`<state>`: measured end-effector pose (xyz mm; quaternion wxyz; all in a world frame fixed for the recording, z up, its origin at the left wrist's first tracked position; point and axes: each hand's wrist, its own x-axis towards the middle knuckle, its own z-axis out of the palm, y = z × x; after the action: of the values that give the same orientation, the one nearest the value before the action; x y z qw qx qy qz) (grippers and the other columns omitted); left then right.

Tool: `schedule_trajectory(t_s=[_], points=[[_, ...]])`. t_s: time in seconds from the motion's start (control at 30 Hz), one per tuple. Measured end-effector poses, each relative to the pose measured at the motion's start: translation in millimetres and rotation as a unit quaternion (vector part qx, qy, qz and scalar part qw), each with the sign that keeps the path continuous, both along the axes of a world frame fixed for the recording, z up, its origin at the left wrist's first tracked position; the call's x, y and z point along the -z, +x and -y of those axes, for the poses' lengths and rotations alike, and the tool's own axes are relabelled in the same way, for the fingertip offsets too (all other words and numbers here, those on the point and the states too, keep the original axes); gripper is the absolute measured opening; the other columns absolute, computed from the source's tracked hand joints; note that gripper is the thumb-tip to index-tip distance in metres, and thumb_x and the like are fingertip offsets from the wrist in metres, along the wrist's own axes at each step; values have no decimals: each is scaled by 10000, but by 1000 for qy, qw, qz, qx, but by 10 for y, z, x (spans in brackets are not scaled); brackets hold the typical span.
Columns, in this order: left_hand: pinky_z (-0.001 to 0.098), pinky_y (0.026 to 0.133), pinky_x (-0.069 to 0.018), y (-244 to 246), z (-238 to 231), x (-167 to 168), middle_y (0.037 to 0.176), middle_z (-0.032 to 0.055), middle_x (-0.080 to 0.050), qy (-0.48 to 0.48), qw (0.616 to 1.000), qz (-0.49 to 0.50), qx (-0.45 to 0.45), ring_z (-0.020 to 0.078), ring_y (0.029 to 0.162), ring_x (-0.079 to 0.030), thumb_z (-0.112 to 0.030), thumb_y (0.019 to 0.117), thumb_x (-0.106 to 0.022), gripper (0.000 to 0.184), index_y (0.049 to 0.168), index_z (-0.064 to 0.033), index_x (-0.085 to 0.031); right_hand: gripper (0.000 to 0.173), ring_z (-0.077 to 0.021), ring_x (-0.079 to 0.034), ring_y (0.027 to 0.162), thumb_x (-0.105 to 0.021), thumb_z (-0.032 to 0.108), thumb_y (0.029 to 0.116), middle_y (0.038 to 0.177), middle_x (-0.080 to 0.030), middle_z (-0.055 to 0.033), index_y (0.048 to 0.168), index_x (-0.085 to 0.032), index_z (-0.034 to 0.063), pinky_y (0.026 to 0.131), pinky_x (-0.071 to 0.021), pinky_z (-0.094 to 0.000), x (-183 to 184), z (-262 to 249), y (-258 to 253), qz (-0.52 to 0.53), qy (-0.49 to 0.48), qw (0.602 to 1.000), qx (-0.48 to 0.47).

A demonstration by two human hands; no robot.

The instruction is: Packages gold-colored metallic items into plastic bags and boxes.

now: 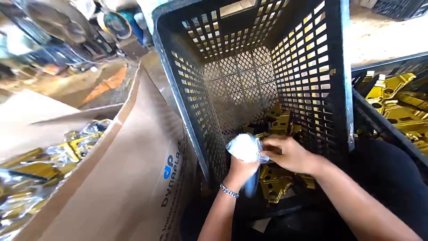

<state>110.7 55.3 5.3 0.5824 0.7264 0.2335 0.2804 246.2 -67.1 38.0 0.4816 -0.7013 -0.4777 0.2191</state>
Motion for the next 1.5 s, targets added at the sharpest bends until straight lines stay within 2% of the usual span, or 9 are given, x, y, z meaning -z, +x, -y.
schedule_trajectory(t_s=[0.37,0.5,0.67,0.83,1.0,1.13,1.27,1.37,1.5], points=[[275,874,-602,-90,97,-231,1027,45,-731,-223,972,27,76,103,926,-714,126,669,-829,631,1233,40,-559,147,-17,-571,563,-545,128,1034,717,-606,67,911,-610,83,559,-525,-180,213,101,-160,-332,59,937,89],[273,790,-611,-35,1,-169,1028,73,-719,-211,977,32,33,113,860,-704,76,681,-848,693,1300,57,-537,187,-62,-701,815,-573,53,1000,929,-733,46,1053,-726,145,793,-608,-250,254,269,-61,-439,199,875,-44],[276,899,-599,-8,64,-151,1110,87,-706,-193,980,16,39,114,994,-703,113,665,-830,762,1350,81,-499,237,-111,-676,920,-545,115,1015,1062,-677,-47,1196,-615,-23,843,-589,-306,196,174,-117,-362,15,932,29],[269,803,-612,27,109,-181,1019,70,-708,-227,973,23,-15,106,888,-709,141,798,-696,533,1299,65,-530,180,-14,-562,594,-501,136,1057,725,-588,72,933,-611,65,615,-524,-194,351,114,-204,-309,4,948,76],[244,914,-575,23,86,-46,1114,75,-699,-142,988,-20,49,64,1004,-684,80,781,-713,552,1303,89,-533,145,-45,-657,695,-506,84,1044,828,-657,21,1067,-627,8,697,-592,-227,302,227,-110,-323,-11,944,72],[217,911,-565,23,73,-12,1109,59,-705,-96,993,-34,66,34,999,-677,82,786,-725,518,1279,77,-566,258,8,-441,445,-472,166,1077,588,-472,107,832,-542,125,457,-425,-161,374,236,-189,-347,-2,932,101],[222,901,-564,19,-21,-10,1080,84,-709,26,999,-37,16,37,980,-676,30,785,-749,484,1238,97,-591,130,-35,-669,656,-539,32,1000,809,-705,76,987,-655,90,644,-597,-220,375,409,-109,-378,40,925,-22],[350,875,-564,10,-324,59,1036,140,-710,179,975,-20,-128,130,950,-688,-36,758,-798,479,1181,104,-622,156,-10,-598,516,-670,30,925,715,-686,77,831,-614,141,493,-524,-175,326,388,-82,-363,46,931,11],[250,726,-600,-69,-31,-152,831,-29,-714,-125,991,13,33,47,755,-682,5,685,-864,378,1007,-58,-679,308,45,-502,469,-840,76,759,594,-593,96,675,-550,141,440,-419,-134,255,182,-99,-269,26,963,-10]])
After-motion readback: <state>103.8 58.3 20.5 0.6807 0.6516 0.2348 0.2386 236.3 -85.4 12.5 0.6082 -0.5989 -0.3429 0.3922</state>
